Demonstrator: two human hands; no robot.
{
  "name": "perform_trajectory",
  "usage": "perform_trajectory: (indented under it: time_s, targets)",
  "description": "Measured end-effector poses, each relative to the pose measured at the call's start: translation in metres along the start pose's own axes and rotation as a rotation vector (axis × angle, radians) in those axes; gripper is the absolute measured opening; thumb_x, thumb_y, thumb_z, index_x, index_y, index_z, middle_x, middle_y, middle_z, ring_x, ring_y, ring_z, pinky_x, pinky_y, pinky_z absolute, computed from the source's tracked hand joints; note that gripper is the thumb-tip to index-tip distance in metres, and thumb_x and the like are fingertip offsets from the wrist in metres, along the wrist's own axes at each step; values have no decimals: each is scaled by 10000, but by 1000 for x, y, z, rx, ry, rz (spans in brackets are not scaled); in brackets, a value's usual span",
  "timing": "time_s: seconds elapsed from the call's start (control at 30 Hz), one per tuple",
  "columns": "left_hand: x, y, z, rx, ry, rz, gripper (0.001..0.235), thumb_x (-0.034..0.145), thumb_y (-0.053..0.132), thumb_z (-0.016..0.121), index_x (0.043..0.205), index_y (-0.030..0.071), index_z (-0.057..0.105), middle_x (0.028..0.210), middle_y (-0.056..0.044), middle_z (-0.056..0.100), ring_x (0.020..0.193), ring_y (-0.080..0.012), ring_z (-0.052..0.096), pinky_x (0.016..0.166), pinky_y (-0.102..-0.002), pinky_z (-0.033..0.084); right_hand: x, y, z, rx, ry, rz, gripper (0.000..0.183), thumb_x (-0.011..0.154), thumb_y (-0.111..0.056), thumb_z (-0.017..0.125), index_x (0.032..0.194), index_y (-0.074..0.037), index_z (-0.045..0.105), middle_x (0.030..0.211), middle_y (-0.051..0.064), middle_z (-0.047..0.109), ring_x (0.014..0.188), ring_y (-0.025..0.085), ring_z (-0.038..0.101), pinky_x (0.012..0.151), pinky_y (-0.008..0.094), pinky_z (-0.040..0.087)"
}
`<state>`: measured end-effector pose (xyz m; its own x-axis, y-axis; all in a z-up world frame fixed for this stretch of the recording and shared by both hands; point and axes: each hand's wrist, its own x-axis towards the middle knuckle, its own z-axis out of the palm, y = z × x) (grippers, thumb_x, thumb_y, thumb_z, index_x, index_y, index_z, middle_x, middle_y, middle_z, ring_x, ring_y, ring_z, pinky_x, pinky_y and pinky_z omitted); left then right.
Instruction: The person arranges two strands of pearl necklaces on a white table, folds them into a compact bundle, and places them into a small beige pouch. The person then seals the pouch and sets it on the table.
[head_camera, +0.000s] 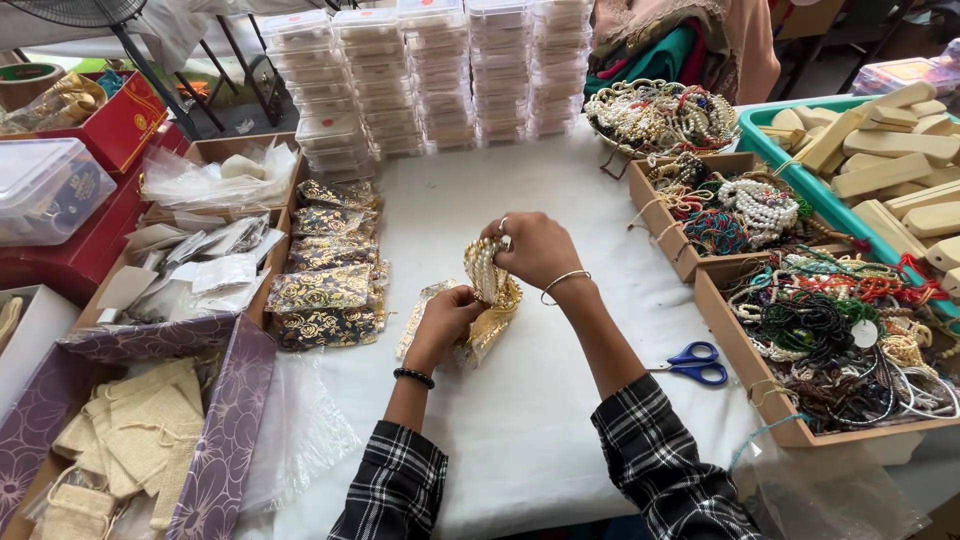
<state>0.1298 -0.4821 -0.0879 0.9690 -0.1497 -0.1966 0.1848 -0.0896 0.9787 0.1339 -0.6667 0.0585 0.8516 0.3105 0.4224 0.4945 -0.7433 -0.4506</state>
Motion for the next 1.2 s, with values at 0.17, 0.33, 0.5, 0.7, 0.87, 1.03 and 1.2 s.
perform_trajectory:
  time_s: [0.17,0.33,0.5,0.7,0.87,1.03,1.2]
  targets:
    - [7,-7,-3,63,61,22,131,943,151,687,911,26,706,616,19,572,447,-68,445,410,-279,328,-1,8,9,-17,-148,10,296,760,-72,725,1002,-216,816,945,51,771,823,239,730,774,370,586]
    - [0,2,-2,114,169,125,140,929,149,698,936,24,761,740,31,688,612,-36,559,536,-237,450,-2,22,20,-77,-304,-36,322,786,-10,686,968,-235,825,971,18,774,892,228,726,817,373,577]
    - [3,4,-1,196,278,303,182,930,160,687,1031,23,751,834,-14,757,703,-26,649,657,-212,520,-5,32,17,-53,-252,-123,298,764,39,658,859,-195,815,942,-15,778,934,239,683,873,376,544]
    - [-14,25,-1,-58,285,262,245,960,242,672,1087,48,750,871,28,741,689,-34,620,631,-223,529,-5,24,3,-12,-131,-155,231,821,0,678,801,-191,807,912,-41,771,925,235,657,874,366,533]
    - [-18,31,3,-48,251,230,236,958,242,691,1049,36,760,820,21,703,650,-46,570,568,-227,468,-1,15,13,72,39,-232,219,786,27,693,798,-167,794,946,-33,774,917,241,662,873,354,540]
    - [-7,16,-6,-74,305,171,205,944,214,684,1017,38,762,800,28,706,626,-36,574,543,-216,463,2,17,48,254,194,-257,302,752,112,664,859,-142,789,1015,4,772,931,258,681,862,351,559]
    - [0,4,-18,220,558,178,183,903,202,716,970,39,767,816,-44,772,658,-100,719,597,-247,580,-5,4,69,253,52,-171,359,738,177,609,927,-79,774,1111,105,709,935,249,718,874,345,588]
